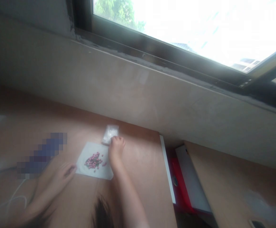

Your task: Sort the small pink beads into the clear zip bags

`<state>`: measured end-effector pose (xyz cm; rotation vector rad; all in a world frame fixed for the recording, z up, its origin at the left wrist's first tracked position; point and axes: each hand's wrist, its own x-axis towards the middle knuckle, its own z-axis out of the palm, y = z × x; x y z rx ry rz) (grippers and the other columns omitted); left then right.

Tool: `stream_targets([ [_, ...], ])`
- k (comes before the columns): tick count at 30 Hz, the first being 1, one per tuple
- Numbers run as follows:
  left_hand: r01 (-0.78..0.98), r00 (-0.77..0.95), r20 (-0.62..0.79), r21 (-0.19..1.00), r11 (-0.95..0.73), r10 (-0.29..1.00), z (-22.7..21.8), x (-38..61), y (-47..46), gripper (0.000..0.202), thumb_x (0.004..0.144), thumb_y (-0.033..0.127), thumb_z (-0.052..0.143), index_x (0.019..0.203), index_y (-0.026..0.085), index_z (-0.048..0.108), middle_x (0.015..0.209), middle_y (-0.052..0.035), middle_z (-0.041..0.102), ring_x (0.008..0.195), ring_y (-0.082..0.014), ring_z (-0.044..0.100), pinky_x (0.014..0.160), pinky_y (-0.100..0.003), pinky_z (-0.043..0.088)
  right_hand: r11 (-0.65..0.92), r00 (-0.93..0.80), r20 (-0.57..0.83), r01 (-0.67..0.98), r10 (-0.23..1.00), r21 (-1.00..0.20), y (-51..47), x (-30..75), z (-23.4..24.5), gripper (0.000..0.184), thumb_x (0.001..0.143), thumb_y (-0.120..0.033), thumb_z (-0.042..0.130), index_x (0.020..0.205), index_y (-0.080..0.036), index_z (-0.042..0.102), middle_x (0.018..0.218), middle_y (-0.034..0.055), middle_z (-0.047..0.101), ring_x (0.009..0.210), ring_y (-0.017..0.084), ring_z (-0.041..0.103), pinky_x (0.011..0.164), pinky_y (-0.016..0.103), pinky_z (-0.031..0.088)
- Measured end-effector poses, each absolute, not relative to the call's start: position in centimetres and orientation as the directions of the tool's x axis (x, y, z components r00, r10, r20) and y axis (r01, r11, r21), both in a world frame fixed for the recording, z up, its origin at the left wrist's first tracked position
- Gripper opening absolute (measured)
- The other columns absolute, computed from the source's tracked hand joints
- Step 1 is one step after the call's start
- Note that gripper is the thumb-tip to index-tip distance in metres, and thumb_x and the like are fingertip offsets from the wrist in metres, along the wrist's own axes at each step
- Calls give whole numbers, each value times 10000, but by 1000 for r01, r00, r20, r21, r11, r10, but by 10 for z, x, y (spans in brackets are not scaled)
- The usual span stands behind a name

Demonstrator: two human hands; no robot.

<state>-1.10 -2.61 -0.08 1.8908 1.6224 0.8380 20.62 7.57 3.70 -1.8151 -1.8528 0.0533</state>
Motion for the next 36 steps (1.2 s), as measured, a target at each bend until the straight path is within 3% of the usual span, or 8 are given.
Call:
stream_targets([
  [7,660,76,140,735,-155,987,1,-9,-25,195,746,323,425,665,199,551,638,-8,575,626,-165,531,586,-247,426,138,6,401,934,916,-330,78,204,38,383,625,-12,418,957,-140,558,1010,104,547,899,220,406,789,334,277],
  [13,656,59,121,744,-129,991,1,-8,-25,201,748,316,416,664,196,554,637,-11,572,637,-167,527,597,-253,426,123,21,359,920,933,-372,85,207,37,317,676,-17,361,782,-136,634,698,87,610,687,186,470,709,312,317],
  [17,626,60,105,771,-119,993,1,-9,-26,198,745,316,423,684,197,569,665,-17,586,661,-173,536,624,-264,431,128,114,442,868,890,-481,77,210,61,299,720,-63,356,813,-145,628,721,73,613,709,181,491,741,327,323],
  [20,587,55,58,806,-79,997,2,-12,-27,196,741,331,439,721,196,580,712,-25,607,710,-181,549,655,-273,437,118,289,464,733,837,-670,54,210,90,244,753,-141,375,850,-157,598,821,67,608,797,183,509,773,337,333],
  [23,495,37,-59,868,33,998,10,-11,-24,234,749,358,438,775,176,583,765,-36,630,755,-188,571,660,-274,453,84,413,288,446,864,-891,21,208,104,198,764,-242,410,866,-170,563,868,62,599,817,171,528,735,307,378],
  [28,266,139,-161,956,120,977,49,2,-13,326,752,373,447,990,174,544,1012,-57,607,871,-181,573,745,-270,453,-120,159,-126,-45,979,-992,-21,199,70,182,666,-323,534,731,-155,554,686,46,621,573,133,537,545,257,417],
  [32,209,342,-209,967,143,916,78,12,-10,309,752,359,460,984,178,554,971,-50,626,877,-182,573,775,-290,445,-237,97,-261,-204,961,-950,-31,196,44,203,612,-341,570,695,-156,557,652,43,627,487,112,502,461,234,390],
  [36,221,366,-234,962,160,901,83,10,-14,264,729,359,500,896,176,592,941,-49,637,885,-202,566,786,-315,438,-228,148,-263,-216,953,-949,-32,195,40,174,592,-306,576,668,-151,553,633,37,620,479,104,489,454,223,376],
])
